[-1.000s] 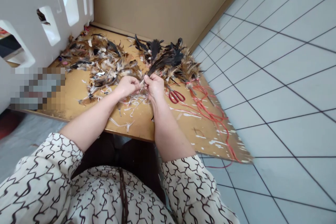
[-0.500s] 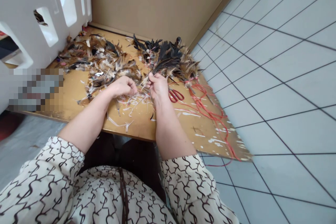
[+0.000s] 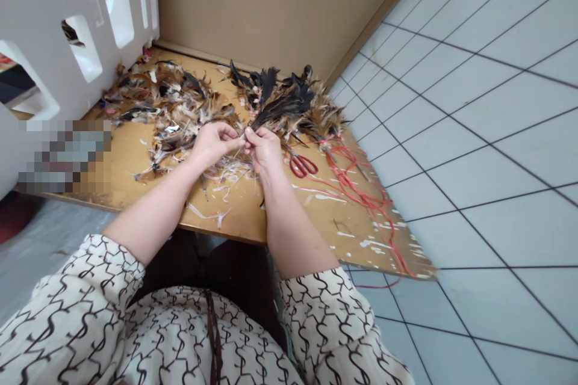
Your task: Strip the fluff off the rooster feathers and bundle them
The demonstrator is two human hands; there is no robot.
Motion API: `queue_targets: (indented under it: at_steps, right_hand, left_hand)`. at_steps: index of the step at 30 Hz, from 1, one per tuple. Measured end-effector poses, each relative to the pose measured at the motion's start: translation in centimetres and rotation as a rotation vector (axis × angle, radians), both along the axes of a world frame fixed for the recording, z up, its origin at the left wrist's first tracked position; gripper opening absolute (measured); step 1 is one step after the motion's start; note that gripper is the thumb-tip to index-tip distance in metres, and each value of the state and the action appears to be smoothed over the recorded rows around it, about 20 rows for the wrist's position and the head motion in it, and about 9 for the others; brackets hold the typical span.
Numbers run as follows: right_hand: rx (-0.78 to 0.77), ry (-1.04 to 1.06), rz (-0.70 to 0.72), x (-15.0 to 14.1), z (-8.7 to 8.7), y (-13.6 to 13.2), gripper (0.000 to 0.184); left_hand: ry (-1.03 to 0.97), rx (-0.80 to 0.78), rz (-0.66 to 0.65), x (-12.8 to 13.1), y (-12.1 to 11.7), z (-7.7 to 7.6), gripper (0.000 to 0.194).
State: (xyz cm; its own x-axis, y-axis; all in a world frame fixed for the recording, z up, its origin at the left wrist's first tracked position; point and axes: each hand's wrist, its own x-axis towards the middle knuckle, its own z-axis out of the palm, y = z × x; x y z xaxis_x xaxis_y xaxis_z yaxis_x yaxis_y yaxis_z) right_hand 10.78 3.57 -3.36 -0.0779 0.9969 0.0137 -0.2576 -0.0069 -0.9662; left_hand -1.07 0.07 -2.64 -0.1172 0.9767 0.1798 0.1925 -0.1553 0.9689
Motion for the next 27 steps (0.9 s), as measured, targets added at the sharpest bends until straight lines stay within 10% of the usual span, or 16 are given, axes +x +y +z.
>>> queue_targets:
  at_steps: [11, 27]
  right_hand:
    - [0.029, -0.020, -0.029, -0.2, -0.2, -0.1, 0.034]
    - [0.138, -0.020, 0.019, -0.3, 0.2, -0.2, 0.033]
  left_hand:
    - [0.540, 0.120, 0.106, 0.5, -0.4, -0.4, 0.015]
    - [-0.253, -0.226, -0.125, 0.3, -0.3, 0.9, 0.016]
